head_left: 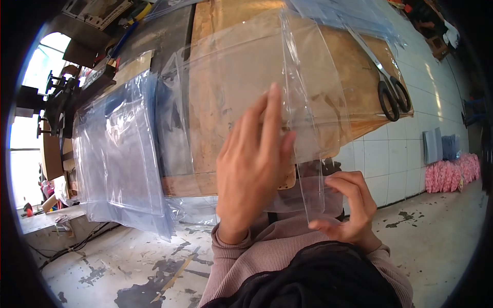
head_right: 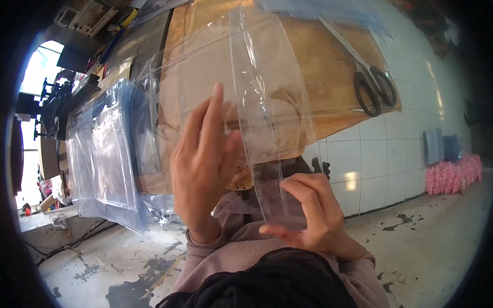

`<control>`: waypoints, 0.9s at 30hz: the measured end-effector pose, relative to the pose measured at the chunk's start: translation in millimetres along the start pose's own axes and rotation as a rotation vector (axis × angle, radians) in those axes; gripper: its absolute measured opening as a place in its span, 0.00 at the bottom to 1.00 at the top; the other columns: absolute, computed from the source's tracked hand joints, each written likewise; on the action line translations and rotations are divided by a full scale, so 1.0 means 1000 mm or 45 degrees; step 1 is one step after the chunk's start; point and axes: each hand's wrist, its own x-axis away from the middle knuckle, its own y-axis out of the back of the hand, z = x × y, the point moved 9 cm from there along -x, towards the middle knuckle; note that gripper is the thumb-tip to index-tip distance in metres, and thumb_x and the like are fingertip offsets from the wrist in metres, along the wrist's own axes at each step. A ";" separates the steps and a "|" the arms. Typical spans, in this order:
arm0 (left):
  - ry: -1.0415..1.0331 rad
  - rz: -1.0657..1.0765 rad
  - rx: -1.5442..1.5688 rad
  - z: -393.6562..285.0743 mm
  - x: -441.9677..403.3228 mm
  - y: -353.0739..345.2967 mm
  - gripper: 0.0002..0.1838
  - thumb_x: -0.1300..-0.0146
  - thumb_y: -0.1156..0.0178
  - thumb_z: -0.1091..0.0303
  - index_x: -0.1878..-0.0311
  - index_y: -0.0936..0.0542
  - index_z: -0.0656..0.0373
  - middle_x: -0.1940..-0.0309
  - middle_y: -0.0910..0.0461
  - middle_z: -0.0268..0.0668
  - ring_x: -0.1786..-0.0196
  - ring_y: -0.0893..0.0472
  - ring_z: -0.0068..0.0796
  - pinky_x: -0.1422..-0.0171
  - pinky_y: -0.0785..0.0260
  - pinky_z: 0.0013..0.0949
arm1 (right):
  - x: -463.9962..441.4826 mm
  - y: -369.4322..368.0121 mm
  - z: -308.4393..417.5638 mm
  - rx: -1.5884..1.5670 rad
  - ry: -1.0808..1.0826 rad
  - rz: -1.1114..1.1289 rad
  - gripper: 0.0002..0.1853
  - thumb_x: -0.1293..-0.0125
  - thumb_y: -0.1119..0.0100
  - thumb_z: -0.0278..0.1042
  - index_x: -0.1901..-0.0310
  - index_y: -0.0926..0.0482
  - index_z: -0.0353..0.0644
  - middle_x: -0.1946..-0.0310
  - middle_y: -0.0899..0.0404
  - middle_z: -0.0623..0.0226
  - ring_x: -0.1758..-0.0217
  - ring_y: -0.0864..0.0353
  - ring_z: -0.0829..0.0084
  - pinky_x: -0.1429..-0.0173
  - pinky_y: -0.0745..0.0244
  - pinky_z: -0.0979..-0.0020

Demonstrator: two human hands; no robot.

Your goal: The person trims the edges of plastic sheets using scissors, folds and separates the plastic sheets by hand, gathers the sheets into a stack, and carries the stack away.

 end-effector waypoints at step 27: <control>-0.390 0.255 0.086 -0.067 0.047 -0.048 0.34 0.52 0.37 0.51 0.39 0.29 0.48 0.38 0.33 0.39 0.39 0.30 0.32 0.32 0.45 0.43 | 0.038 0.025 -0.098 -0.762 -0.851 -0.137 0.07 0.41 0.41 0.26 0.67 0.30 0.35 0.72 0.29 0.69 0.73 0.30 0.83 0.76 0.27 0.79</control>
